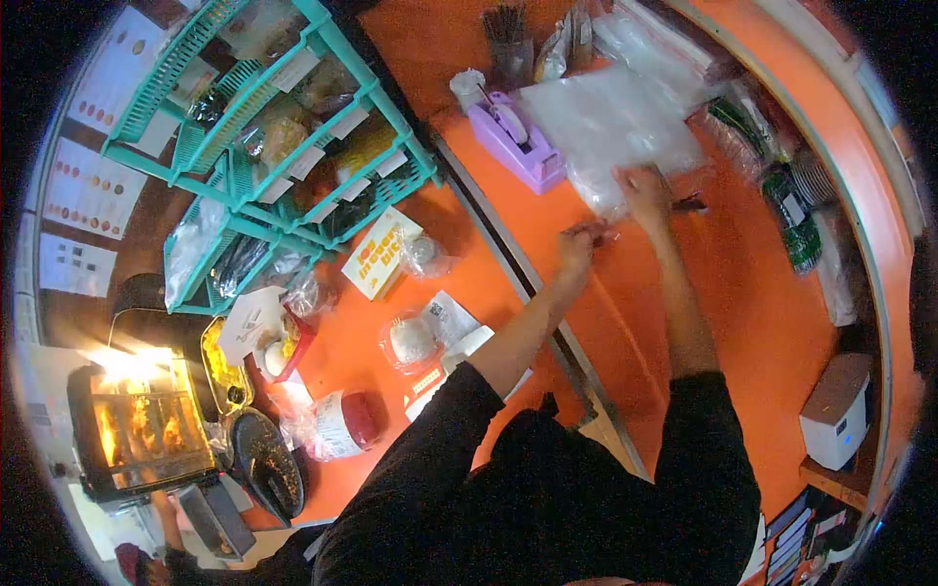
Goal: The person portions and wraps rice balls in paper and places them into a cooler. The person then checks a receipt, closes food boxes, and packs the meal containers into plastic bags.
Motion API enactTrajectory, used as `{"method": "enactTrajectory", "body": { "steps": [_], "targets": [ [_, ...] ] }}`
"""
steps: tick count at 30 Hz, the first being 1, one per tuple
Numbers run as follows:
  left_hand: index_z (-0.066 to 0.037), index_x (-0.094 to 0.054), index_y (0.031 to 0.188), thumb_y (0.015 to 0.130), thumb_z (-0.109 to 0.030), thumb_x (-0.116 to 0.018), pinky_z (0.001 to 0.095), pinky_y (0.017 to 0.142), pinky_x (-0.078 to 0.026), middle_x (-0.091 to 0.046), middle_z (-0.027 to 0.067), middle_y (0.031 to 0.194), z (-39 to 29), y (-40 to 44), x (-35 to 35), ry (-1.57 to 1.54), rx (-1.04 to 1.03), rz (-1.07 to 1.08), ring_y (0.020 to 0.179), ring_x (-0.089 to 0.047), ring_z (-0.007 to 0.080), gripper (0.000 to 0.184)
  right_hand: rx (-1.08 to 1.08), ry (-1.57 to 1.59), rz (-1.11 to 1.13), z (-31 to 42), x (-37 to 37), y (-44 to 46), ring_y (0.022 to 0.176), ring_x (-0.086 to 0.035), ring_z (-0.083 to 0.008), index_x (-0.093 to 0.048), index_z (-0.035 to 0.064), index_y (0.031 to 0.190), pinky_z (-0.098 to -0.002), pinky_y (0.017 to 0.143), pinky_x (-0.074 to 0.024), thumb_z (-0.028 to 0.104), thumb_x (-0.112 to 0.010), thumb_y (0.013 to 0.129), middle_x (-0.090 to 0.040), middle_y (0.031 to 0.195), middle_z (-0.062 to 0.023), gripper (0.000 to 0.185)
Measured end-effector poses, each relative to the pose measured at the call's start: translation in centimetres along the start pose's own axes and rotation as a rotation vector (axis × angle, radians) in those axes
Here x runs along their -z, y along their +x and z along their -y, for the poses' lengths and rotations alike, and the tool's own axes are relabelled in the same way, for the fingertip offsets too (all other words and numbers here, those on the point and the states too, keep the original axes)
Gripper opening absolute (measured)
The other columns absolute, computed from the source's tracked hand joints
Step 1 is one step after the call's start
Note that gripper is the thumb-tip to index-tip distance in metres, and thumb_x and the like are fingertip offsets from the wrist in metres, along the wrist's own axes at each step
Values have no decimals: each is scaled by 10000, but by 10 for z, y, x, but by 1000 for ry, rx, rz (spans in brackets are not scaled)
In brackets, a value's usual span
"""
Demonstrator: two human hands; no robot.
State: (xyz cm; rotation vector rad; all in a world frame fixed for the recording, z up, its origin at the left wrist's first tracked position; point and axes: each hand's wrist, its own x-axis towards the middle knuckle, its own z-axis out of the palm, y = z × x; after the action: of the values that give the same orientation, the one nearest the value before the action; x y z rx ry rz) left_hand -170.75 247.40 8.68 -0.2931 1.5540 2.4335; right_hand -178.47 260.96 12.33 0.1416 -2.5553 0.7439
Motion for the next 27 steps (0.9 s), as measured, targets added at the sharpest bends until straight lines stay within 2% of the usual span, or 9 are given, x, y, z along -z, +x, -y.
{"method": "enactTrajectory", "body": {
  "steps": [4, 8, 13, 17, 19, 20, 22, 25, 27],
  "targets": [
    [-29, -623, 810, 730, -169, -513, 251, 619, -398, -598, 41, 744, -16, -8, -7, 113, -76, -16, 684, -530, 135, 195, -210, 260, 627, 43, -43, 51, 621, -577, -243, -654, 59, 695, -327, 639, -433, 431, -607, 681, -605, 665, -143, 376],
    [7, -611, 703, 687, -105, -575, 262, 645, -395, -593, 61, 699, -27, -19, -10, -44, -178, -92, 646, -518, 139, 118, -200, 334, 632, 56, -47, 54, 595, -570, -181, -663, 63, 708, -296, 618, -431, 366, -639, 671, -614, 646, -96, 306],
    [-20, -618, 761, 705, -137, -566, 253, 610, -389, -595, 47, 717, -30, -24, -15, -58, -36, 2, 649, -519, 124, 140, -334, 1120, 632, 76, -7, 39, 566, -475, -82, -618, 15, 661, -252, 511, -372, 229, -655, 690, -561, 659, 9, 219],
    [-65, -611, 778, 725, -178, -569, 235, 553, -367, -581, 7, 695, -26, -27, -13, -37, 64, 61, 605, -494, 96, 131, -264, 964, 686, 32, -51, 36, 581, -497, -96, -613, 10, 696, -262, 536, -389, 204, -639, 705, -564, 665, -18, 196],
    [-72, -613, 773, 725, -185, -571, 234, 527, -360, -568, 1, 664, -5, -11, 0, -51, 96, 55, 572, -478, 94, 129, -148, 272, 592, 33, -60, 37, 604, -503, -109, -588, -2, 703, -270, 574, -404, 189, -623, 716, -557, 661, -56, 194],
    [-79, -614, 767, 724, -191, -573, 232, 501, -353, -555, -6, 633, 4, -4, 5, -64, 131, 46, 538, -462, 92, 128, -143, 269, 596, 30, -67, 36, 604, -503, -109, -588, -2, 703, -270, 574, -404, 189, -623, 716, -557, 661, -56, 194],
    [-62, -612, 744, 719, -146, -562, 232, 499, -356, -545, 11, 612, 0, 6, 14, -18, 132, 71, 540, -470, 99, 100, 114, 103, 221, 28, -80, 26, 627, -487, -116, -553, -18, 677, -275, 591, -402, 175, -615, 713, -525, 656, -80, 206],
    [-46, -611, 734, 707, -106, -555, 248, 531, -390, -561, 41, 621, -8, -8, 13, 20, 107, 80, 572, -506, 128, 86, 262, 343, 48, 25, -75, 18, 542, -467, -115, -552, 15, 644, -320, 510, -385, 145, -619, 705, -486, 563, -58, 158],
    [-48, -627, 761, 687, -154, -580, 281, 552, -428, -594, 51, 654, 8, -10, 23, 156, -68, 162, 583, -532, 146, 138, -82, 707, 147, 53, -39, -6, 541, -471, -115, -558, 39, 731, -278, 509, -398, 166, -576, 753, -506, 620, 7, 130]
  ]
}}
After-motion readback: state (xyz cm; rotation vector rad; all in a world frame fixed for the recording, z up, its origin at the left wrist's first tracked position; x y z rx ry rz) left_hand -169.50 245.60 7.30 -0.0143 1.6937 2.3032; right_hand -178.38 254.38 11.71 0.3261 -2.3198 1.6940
